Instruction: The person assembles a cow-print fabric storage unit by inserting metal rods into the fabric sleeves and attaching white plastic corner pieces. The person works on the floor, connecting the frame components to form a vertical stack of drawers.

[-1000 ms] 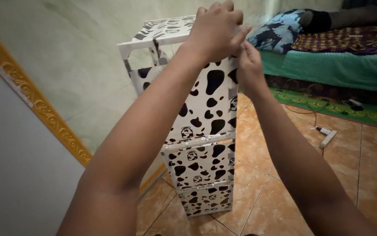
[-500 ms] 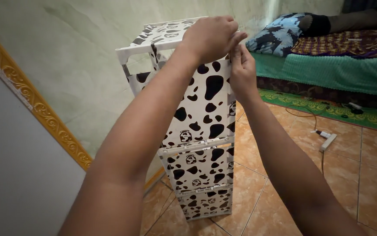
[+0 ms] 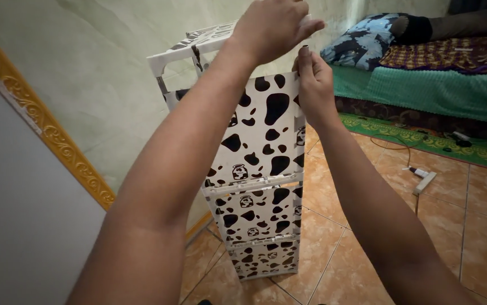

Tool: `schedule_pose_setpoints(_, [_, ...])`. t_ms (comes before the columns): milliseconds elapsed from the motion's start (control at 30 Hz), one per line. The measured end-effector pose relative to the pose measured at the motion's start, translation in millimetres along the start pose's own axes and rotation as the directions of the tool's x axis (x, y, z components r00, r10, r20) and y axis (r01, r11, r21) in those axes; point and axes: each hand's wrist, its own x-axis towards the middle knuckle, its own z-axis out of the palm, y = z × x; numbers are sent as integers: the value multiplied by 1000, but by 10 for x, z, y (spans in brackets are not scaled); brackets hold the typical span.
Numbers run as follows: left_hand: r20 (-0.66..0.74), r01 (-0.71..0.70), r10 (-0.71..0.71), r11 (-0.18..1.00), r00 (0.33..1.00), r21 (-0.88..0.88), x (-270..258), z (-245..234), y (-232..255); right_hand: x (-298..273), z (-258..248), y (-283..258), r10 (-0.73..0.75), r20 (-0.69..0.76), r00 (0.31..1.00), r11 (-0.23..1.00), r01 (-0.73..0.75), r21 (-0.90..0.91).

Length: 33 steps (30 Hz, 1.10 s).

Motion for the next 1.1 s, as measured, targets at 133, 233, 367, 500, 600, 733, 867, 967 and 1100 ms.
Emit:
schedule_pose_setpoints(133, [-36, -29, 28, 999, 999, -24, -29, -78, 43, -4, -16, -76, -14, 46, 999, 1000, 14, 1])
schedule_pose_setpoints(233, [-56, 12, -17, 997, 998, -81, -64, -117, 133, 40, -48, -215, -131, 44, 990, 991, 131, 1])
schedule_pose_setpoints(367, [-384, -29, -45, 983, 922, -184, -344, -272, 236, 142, -86, -516, -92, 164, 982, 989, 109, -96])
schedule_pose_setpoints(500, [-643, 127, -354, 920, 679, -372, -1257, -528, 210, 265, -138, -701, -14, 237, 971, 975, 65, -211])
schedule_pose_setpoints(600, [-703, 508, -556, 802, 443, -314, -1808, -701, 6, 288, -129, -689, -46, 258, 965, 974, 100, -201])
schedule_pose_setpoints(733, [-14, 622, -933, 251, 360, -742, -2060, -713, -328, 308, -42, -579, -52, 188, 981, 994, 68, -85])
schedule_pose_setpoints(867, [1, 441, -866, 254, 501, -861, -2106, -610, -458, 300, 15, -468, -78, 154, 985, 995, 86, -45])
schedule_pose_setpoints(967, [-45, 375, -835, 294, 549, -879, -2071, -535, -405, 288, -10, -409, -83, 139, 987, 996, 84, -4])
schedule_pose_setpoints(1100, [-79, 418, -855, 329, 513, -847, -2018, -498, -285, 289, -31, -352, -90, 122, 988, 995, 83, 60])
